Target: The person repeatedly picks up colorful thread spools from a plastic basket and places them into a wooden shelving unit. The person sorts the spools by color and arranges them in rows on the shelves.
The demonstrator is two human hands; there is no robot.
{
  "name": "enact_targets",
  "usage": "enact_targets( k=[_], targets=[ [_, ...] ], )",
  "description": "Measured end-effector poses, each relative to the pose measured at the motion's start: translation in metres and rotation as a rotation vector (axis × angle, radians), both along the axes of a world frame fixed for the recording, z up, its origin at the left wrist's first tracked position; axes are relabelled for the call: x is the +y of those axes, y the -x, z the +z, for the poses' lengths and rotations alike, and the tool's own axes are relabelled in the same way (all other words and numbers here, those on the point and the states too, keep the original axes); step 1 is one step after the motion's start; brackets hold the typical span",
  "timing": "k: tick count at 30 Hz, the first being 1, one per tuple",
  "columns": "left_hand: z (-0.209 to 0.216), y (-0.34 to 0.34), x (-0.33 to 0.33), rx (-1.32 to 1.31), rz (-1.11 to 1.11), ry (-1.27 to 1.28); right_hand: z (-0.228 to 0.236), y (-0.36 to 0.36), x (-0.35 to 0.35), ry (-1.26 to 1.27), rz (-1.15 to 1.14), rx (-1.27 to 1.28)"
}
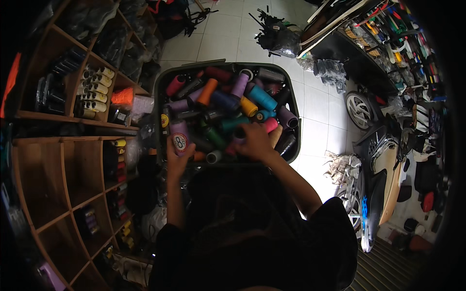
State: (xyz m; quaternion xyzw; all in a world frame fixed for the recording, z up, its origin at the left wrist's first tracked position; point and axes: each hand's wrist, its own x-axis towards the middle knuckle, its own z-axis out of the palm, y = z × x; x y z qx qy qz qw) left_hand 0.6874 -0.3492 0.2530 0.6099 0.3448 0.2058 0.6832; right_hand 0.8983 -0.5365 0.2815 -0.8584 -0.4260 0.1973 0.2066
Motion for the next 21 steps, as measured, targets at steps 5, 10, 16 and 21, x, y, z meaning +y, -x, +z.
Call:
enact_targets(
  k=[5,10,16,21],
  targets=[
    [-0.010,-0.016,0.001,-0.123,0.022,0.203,0.020,-0.012,-0.004,-0.192,-0.489,-0.049],
    [-0.003,-0.025,-0.004,-0.144,-0.013,0.315,-0.006,-0.043,-0.031,-0.604,-0.811,0.987],
    [0.008,-0.036,-0.013,-0.115,-0.058,0.353,0.005,-0.039,-0.041,-0.757,-0.914,1.346],
    [0.008,-0.039,-0.019,-0.158,-0.073,0.329,0.011,-0.036,-0.049,-0.746,-0.886,1.345]
  ],
)
